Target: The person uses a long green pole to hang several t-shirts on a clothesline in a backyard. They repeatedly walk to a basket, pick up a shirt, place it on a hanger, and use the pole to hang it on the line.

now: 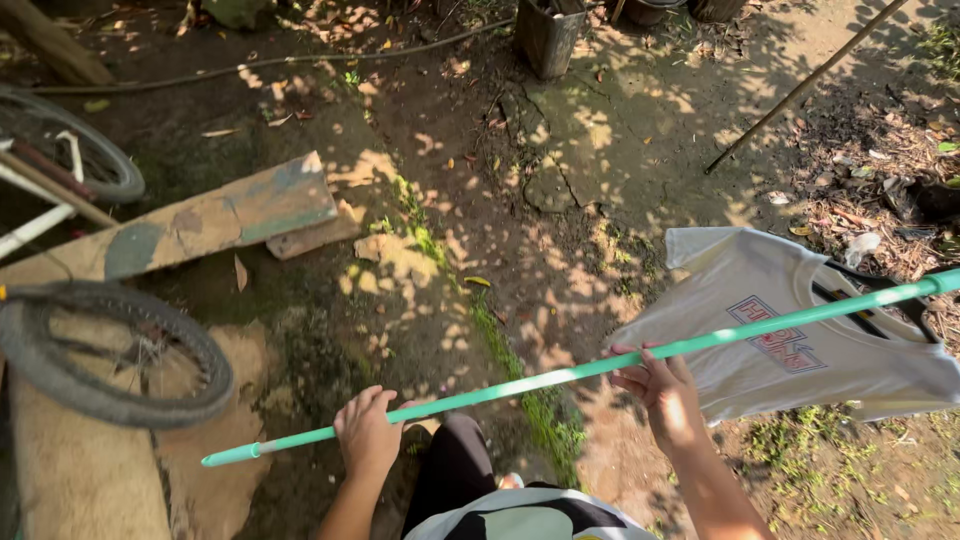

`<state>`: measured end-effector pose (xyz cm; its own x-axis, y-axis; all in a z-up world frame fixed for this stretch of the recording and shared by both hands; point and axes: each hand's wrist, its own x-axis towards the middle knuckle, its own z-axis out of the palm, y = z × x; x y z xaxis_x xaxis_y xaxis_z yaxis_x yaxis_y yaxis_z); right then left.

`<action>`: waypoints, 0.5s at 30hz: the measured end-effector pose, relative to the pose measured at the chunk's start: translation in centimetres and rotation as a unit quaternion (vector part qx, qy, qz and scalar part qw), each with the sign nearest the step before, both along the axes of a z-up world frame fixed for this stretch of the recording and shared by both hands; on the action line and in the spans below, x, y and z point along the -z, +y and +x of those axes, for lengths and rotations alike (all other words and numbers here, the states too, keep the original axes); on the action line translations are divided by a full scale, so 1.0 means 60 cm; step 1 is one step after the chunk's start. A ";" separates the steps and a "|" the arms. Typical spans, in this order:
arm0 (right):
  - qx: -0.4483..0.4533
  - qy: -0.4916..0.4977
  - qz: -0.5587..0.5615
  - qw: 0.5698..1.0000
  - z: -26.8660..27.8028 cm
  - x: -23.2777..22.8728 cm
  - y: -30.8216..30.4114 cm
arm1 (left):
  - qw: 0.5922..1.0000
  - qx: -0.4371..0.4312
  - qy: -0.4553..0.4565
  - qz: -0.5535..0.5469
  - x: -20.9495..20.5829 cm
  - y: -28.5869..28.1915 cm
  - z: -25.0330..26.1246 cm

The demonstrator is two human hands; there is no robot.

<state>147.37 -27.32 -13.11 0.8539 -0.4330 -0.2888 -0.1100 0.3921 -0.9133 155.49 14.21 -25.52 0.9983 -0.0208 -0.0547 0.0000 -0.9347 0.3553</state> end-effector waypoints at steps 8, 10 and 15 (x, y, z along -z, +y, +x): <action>0.095 -0.047 -0.032 0.994 0.211 0.114 -0.090 | 0.983 0.139 -0.120 0.014 0.063 -0.112 0.332; 0.129 -0.038 -0.038 0.990 0.261 0.136 -0.102 | 0.978 0.177 -0.104 0.020 0.070 -0.139 0.423; 0.188 0.016 -0.023 0.982 0.343 0.161 -0.144 | 0.960 0.255 -0.119 -0.006 0.083 -0.193 0.595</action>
<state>167.92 -35.93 -22.79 0.6225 -0.7287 -0.2855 0.0056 0.3689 -0.9294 191.20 2.61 -30.49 0.8426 -0.5088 0.1765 -0.5384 -0.7876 0.2995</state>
